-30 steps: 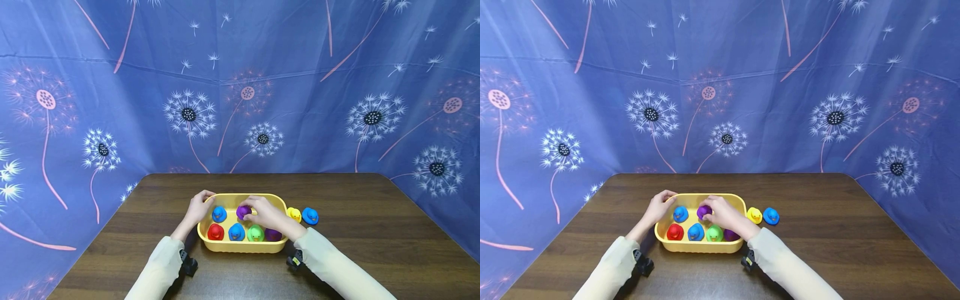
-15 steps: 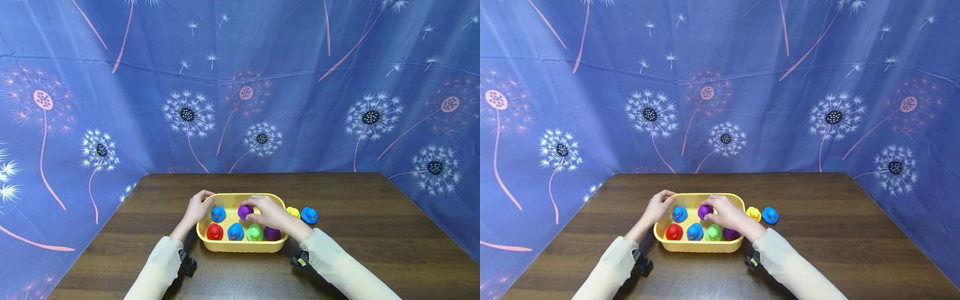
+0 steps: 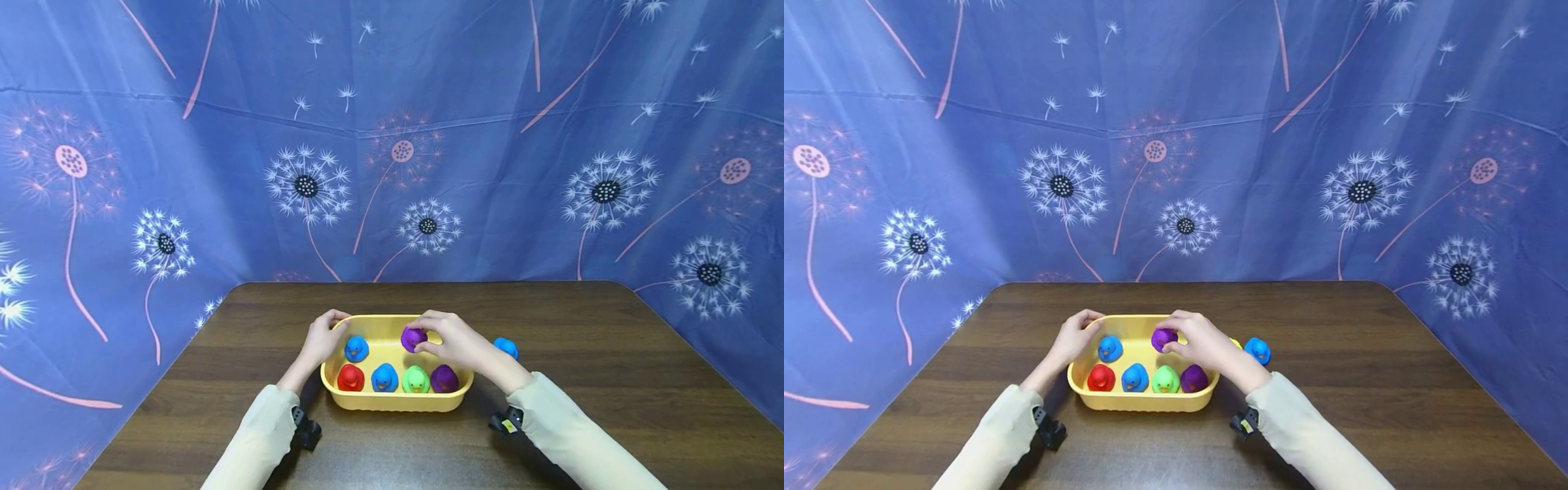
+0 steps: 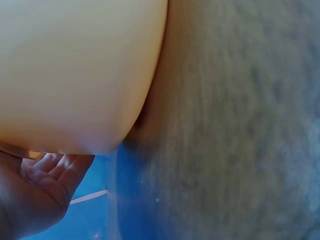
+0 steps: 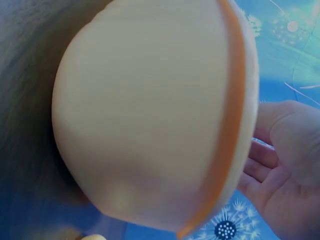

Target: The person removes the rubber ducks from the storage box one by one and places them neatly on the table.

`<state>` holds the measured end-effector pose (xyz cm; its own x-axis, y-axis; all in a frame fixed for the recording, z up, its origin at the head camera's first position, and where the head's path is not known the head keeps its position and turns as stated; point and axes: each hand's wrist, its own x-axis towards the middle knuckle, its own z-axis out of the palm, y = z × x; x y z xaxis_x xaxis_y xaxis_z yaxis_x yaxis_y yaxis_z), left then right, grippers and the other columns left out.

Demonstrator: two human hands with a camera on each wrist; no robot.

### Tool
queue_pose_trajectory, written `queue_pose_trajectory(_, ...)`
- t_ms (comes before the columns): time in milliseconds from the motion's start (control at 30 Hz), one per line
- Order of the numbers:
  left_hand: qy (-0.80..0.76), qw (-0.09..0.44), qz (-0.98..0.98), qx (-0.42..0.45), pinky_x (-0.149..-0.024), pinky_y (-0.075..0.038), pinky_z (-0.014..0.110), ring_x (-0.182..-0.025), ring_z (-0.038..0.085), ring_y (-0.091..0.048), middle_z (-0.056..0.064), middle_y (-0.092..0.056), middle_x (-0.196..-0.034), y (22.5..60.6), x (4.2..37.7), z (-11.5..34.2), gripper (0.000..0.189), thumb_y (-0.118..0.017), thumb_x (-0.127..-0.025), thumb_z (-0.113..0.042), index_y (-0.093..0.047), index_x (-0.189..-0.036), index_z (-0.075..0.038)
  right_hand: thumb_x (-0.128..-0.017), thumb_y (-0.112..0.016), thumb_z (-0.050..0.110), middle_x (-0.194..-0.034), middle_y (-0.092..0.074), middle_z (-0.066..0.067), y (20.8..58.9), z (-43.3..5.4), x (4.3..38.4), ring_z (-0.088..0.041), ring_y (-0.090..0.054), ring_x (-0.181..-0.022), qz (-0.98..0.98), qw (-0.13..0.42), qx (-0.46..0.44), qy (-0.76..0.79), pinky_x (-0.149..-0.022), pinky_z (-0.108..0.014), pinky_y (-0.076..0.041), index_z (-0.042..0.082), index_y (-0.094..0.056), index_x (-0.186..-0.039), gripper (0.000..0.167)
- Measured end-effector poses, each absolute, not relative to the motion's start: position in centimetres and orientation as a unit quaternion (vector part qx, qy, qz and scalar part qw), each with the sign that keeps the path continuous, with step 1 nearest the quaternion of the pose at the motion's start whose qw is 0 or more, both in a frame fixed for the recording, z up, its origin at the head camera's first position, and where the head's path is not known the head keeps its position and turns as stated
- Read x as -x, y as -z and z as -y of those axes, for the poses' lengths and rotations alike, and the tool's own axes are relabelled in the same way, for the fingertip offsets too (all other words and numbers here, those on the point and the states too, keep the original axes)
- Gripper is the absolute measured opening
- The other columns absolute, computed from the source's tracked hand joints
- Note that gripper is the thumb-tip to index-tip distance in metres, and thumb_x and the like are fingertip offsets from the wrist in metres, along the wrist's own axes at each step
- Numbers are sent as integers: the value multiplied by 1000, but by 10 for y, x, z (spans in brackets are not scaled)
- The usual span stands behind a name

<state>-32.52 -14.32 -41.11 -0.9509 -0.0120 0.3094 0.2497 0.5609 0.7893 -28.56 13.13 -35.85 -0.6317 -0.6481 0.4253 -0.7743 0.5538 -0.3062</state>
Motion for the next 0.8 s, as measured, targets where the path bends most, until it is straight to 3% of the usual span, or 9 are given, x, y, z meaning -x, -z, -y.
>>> queue_pose_trajectory(300,464,140,872,69,-78,-46,33,-87,24,-64,15,-71,-91,410,327,142,15,-60,-89,-9,-66,-101,-1,-80,-74,15,-99,-67,-4,357,-146,285,-15,-64,-89,869,155,-407,-237,-78,-29,-52,3,-66,-112,35)
queue_pose_trajectory(800,464,133,873,61,-73,-44,30,-83,23,-62,15,-71,-88,411,326,144,15,-60,-90,-10,-66,-100,-1,-75,-77,8,-95,-68,-4,358,-169,283,-16,-63,-85,868,193,-389,-242,-74,-32,-52,3,-68,-105,32)
